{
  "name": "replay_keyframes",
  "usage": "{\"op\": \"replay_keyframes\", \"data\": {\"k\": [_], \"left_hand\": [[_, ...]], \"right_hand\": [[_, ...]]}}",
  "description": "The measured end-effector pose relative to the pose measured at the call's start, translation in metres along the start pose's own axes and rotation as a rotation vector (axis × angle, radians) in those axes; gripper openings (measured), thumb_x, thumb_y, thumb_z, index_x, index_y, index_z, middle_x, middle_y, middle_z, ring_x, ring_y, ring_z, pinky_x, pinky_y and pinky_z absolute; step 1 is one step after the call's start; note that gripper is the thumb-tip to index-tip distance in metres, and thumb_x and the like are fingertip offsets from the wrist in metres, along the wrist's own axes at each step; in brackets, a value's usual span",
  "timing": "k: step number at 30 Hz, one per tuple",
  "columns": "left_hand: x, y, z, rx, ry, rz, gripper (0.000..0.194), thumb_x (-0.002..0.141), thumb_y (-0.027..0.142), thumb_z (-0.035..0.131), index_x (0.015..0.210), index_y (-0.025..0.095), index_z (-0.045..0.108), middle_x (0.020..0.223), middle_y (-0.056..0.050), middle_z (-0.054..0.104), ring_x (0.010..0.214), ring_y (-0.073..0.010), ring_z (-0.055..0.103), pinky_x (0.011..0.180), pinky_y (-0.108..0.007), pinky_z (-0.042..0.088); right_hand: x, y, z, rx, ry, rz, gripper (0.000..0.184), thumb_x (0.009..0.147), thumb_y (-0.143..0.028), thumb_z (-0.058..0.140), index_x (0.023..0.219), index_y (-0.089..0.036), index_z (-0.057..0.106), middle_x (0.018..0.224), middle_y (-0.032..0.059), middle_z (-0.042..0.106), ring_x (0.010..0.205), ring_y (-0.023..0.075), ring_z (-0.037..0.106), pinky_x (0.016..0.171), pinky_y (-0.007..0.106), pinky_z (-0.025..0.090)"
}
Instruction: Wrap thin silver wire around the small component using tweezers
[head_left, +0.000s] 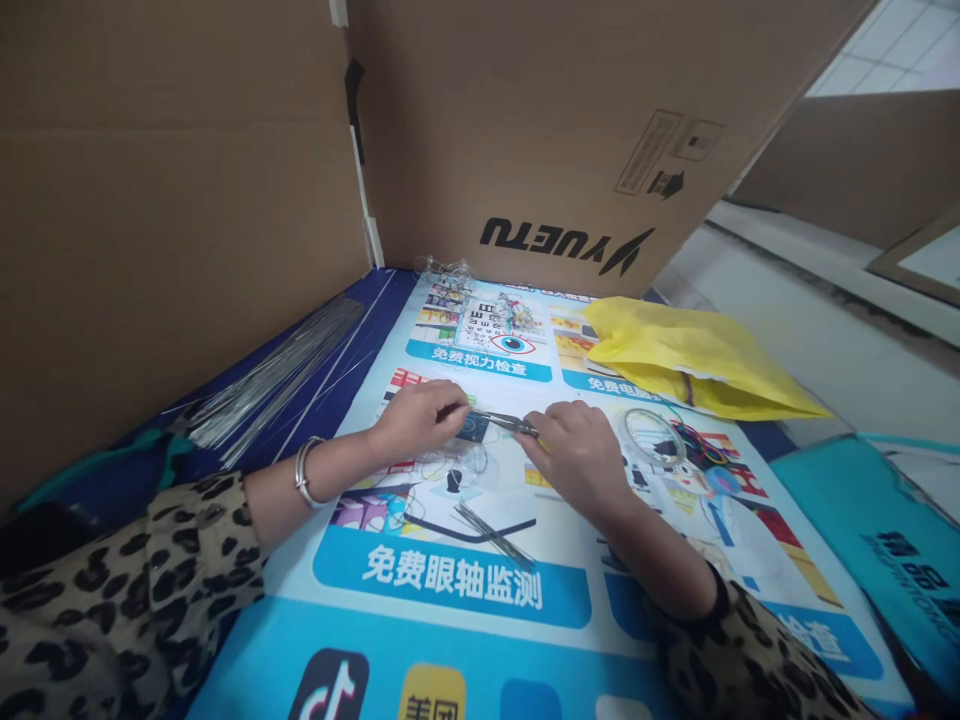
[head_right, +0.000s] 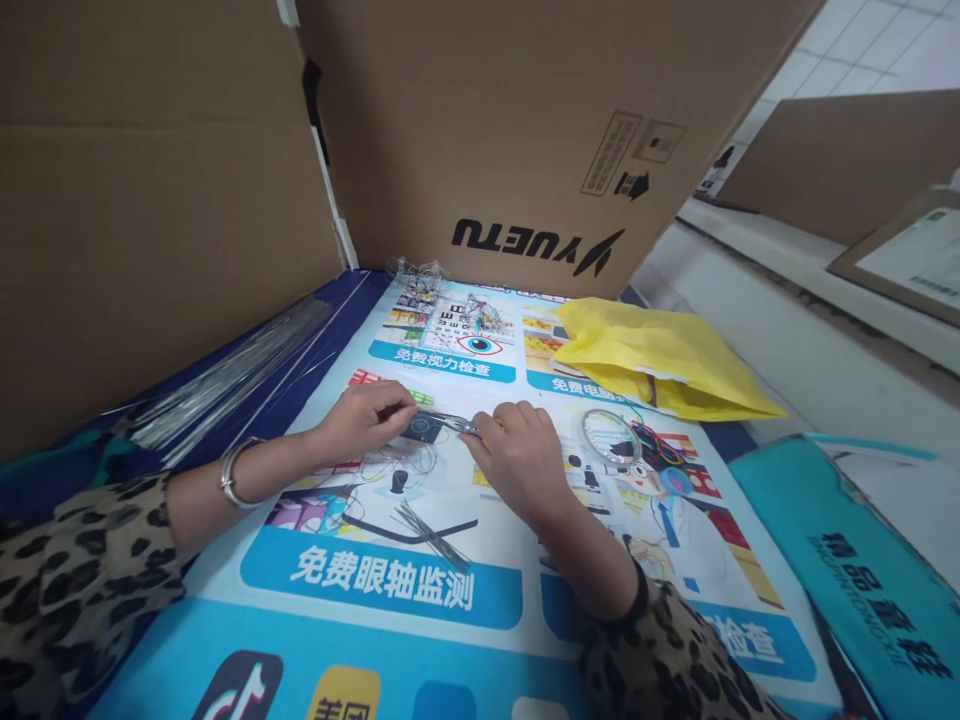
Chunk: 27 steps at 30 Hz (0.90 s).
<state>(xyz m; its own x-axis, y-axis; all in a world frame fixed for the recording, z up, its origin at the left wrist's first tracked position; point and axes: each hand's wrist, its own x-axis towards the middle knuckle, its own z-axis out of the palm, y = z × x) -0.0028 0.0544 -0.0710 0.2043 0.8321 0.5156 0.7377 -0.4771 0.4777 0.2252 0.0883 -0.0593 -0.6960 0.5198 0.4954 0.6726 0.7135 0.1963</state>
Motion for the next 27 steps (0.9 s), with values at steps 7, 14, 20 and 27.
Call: {"op": "replay_keyframes", "data": {"k": [7, 14, 20, 27], "left_hand": [[-0.001, 0.0, 0.0, 0.02, -0.028, -0.04, 0.015, 0.079, 0.017, 0.047, 0.07, 0.015, 0.059, 0.064, 0.001, 0.058, 0.06, -0.0098, 0.05, 0.057, -0.02, 0.037], [0.003, 0.004, -0.006, 0.125, -0.152, -0.106, 0.013, 0.077, 0.017, 0.049, 0.071, 0.016, 0.061, 0.066, 0.001, 0.061, 0.059, -0.0103, 0.052, 0.054, -0.021, 0.035], [0.007, 0.012, -0.015, 0.263, -0.258, -0.083, 0.016, 0.08, 0.02, 0.046, 0.075, 0.017, 0.061, 0.073, -0.001, 0.064, 0.067, -0.0141, 0.057, 0.057, -0.023, 0.036], [0.011, 0.011, -0.016, 0.195, -0.3, 0.15, 0.013, 0.082, 0.017, 0.045, 0.078, 0.015, 0.058, 0.082, -0.003, 0.062, 0.081, -0.0157, 0.056, 0.076, -0.029, 0.041]], "right_hand": [[-0.001, -0.028, -0.022, 0.056, -0.143, -0.061, 0.023, 0.087, -0.038, 0.048, 0.087, -0.02, 0.063, 0.08, 0.0064, 0.058, 0.078, 0.0194, 0.045, 0.069, 0.032, 0.025], [0.0, -0.035, -0.026, -0.073, -0.166, -0.126, 0.023, 0.088, -0.034, 0.046, 0.083, -0.019, 0.061, 0.077, 0.0069, 0.057, 0.075, 0.0207, 0.043, 0.066, 0.034, 0.022], [0.002, -0.027, -0.031, -0.093, -0.198, -0.166, 0.018, 0.087, -0.032, 0.049, 0.081, -0.019, 0.061, 0.077, 0.0068, 0.058, 0.076, 0.0209, 0.043, 0.067, 0.034, 0.022], [0.003, -0.014, -0.034, -0.119, -0.256, -0.199, 0.018, 0.087, -0.032, 0.049, 0.079, -0.02, 0.061, 0.078, 0.0066, 0.058, 0.078, 0.0221, 0.044, 0.068, 0.034, 0.022]]}}
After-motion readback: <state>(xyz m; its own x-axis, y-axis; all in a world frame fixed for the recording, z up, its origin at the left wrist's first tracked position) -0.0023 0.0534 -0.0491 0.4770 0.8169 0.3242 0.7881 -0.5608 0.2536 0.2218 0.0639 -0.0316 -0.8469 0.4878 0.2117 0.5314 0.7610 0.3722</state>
